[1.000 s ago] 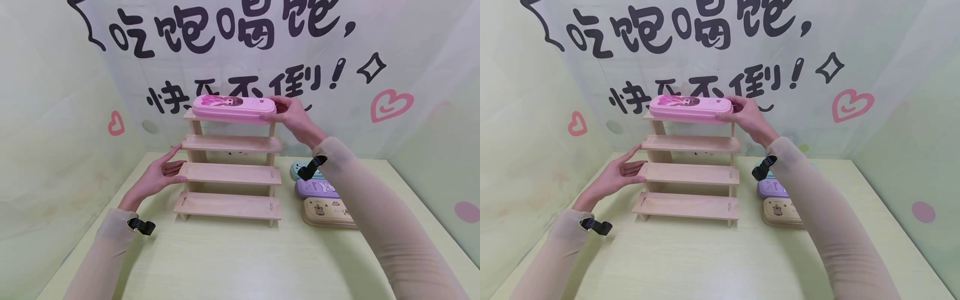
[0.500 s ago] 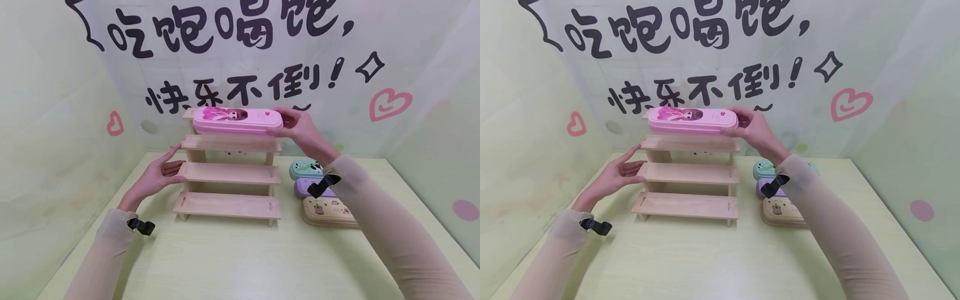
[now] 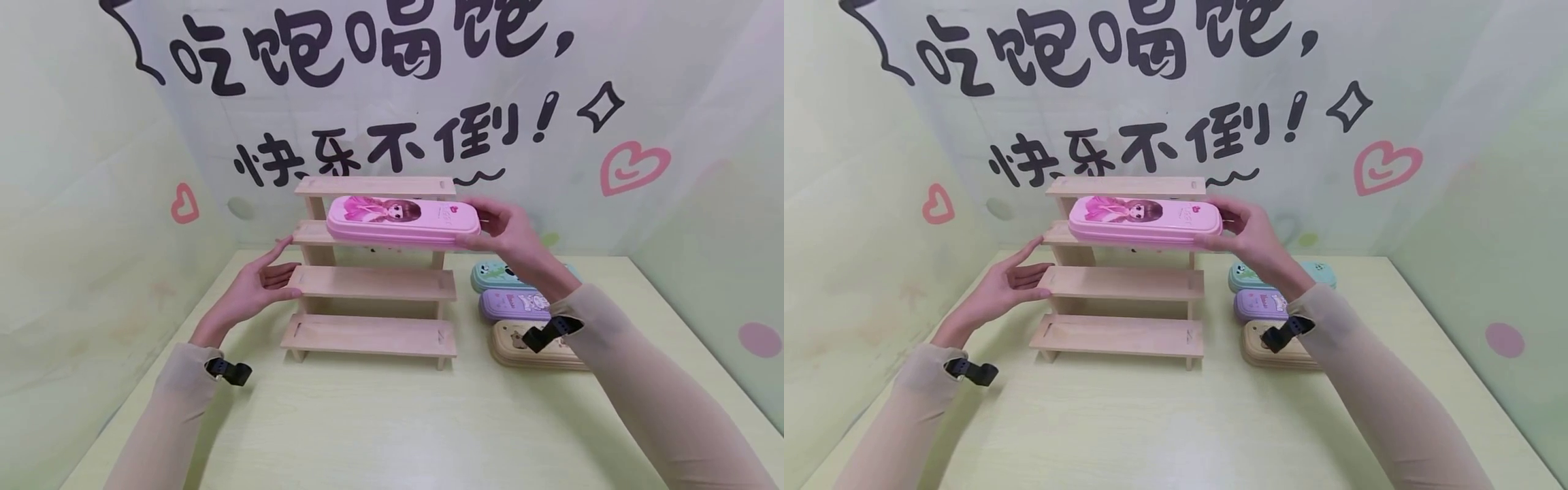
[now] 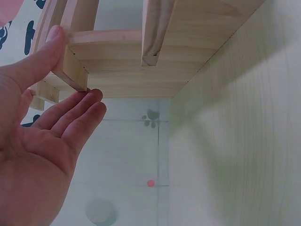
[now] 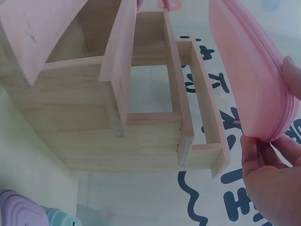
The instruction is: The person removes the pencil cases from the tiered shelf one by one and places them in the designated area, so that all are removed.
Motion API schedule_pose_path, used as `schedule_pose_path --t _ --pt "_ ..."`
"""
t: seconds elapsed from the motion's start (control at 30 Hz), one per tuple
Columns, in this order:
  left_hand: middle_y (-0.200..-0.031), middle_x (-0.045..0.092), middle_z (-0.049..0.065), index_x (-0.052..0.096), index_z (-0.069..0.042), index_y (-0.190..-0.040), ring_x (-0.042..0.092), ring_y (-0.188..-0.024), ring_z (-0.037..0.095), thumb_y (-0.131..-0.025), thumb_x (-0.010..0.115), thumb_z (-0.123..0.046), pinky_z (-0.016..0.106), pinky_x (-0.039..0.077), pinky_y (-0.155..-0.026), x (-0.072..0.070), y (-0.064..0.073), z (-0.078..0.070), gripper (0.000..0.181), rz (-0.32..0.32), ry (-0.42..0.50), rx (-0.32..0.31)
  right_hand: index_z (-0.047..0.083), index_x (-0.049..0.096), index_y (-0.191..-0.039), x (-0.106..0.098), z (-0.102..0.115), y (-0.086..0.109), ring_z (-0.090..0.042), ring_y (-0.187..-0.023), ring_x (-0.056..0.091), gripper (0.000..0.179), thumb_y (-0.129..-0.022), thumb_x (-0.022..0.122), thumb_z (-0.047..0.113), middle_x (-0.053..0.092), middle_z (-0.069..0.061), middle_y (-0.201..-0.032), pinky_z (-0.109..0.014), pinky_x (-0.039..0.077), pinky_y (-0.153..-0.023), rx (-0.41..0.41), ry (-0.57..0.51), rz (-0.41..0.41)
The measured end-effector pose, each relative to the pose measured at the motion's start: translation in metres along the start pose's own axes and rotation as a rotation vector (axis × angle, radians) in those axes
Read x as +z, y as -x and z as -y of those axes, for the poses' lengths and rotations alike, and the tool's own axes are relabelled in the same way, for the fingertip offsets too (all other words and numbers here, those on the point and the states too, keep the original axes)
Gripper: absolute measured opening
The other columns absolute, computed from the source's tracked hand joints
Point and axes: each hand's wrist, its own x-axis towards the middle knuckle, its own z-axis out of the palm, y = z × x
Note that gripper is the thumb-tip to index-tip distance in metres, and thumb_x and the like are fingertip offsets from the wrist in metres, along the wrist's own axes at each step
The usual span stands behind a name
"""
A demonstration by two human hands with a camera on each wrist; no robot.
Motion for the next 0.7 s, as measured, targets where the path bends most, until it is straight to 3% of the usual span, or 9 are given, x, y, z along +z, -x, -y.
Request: schedule_pose_path --t 0.33,0.7 --pt "-0.154 0.047 0.031 0.023 -0.038 -0.168 0.052 -0.139 0.044 -0.091 0.084 -0.005 0.023 0.054 -0.100 -0.001 0.001 0.002 0.104 0.003 0.022 0.018 -0.005 0.058 -0.145 -0.007 -0.007 0.033 -0.028 -0.115 0.061 0.059 -0.089 0.077 -0.008 0.064 -0.013 -0.133 -0.024 0.057 -0.097 -0.035 0.012 -0.003" --pt "-0.155 0.046 0.031 0.023 -0.036 -0.169 0.052 -0.138 0.044 -0.091 0.083 -0.003 0.023 0.054 -0.099 0.000 0.000 0.002 0.104 0.005 0.026 0.030 0.001 0.057 -0.149 -0.021 -0.013 0.071 -0.024 -0.115 0.063 0.062 -0.091 0.079 -0.004 0.063 -0.012 -0.135 -0.021 0.057 -0.094 0.020 0.092 -0.001"
